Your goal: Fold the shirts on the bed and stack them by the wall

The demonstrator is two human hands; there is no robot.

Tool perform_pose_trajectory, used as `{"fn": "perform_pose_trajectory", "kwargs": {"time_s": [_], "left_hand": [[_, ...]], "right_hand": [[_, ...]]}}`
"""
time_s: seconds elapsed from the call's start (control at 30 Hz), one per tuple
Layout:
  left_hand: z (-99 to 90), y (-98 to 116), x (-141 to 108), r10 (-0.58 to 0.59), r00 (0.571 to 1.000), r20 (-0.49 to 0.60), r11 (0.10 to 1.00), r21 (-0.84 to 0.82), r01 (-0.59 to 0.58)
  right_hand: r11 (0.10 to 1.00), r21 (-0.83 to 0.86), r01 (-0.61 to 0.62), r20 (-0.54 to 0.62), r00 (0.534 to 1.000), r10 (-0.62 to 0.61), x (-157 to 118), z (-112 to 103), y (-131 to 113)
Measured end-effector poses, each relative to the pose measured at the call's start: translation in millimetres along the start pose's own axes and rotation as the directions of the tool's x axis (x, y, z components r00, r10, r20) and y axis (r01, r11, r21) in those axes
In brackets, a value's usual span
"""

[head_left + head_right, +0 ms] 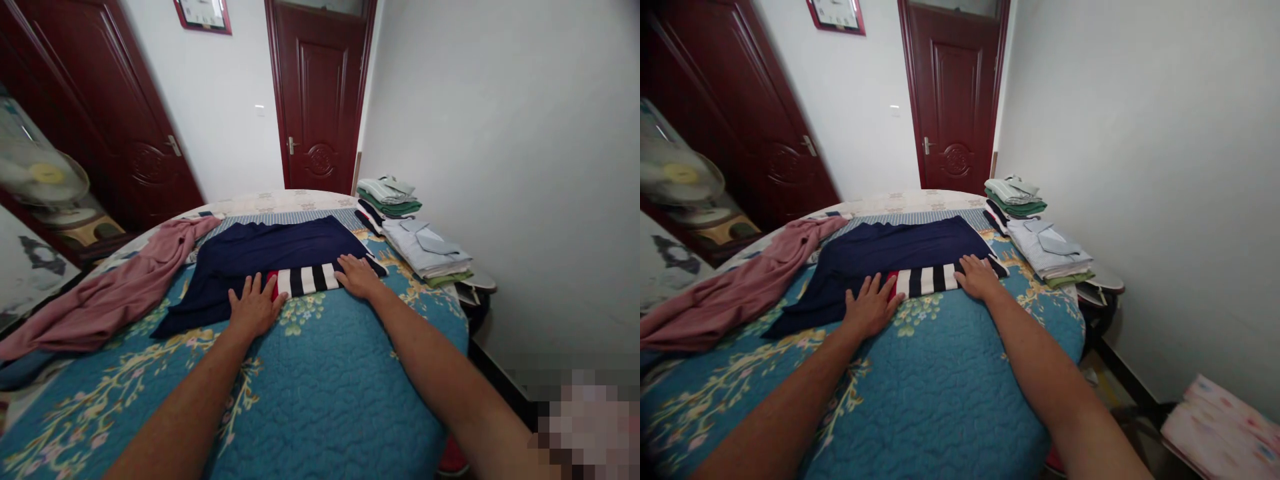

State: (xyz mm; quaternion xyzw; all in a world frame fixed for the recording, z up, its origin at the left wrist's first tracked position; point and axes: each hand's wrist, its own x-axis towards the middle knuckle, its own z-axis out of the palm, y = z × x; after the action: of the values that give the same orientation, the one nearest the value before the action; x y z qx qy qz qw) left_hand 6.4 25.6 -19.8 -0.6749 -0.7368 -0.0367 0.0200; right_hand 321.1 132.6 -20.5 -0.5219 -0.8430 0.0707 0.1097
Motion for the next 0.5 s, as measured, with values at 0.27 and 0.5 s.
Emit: {"fn": "perform_pose_trajectory", "kwargs": {"time_s": [0.27,0.5], "left_hand": [[-7.7,-3,-6,-0.003,1.000,0.021,0.999,-0.036,0.004],[-17.9,-58,-52,0.087,0.991,-0.103,0.993,-0.066,-0.094]], "right_hand": [[0.955,-0.089,-0.283,-0.101,0.956,0.274,5,-6,49],[0.986,-0.086,-0.141,-0.367,0.925,0.100,-4,-6,64]]}}
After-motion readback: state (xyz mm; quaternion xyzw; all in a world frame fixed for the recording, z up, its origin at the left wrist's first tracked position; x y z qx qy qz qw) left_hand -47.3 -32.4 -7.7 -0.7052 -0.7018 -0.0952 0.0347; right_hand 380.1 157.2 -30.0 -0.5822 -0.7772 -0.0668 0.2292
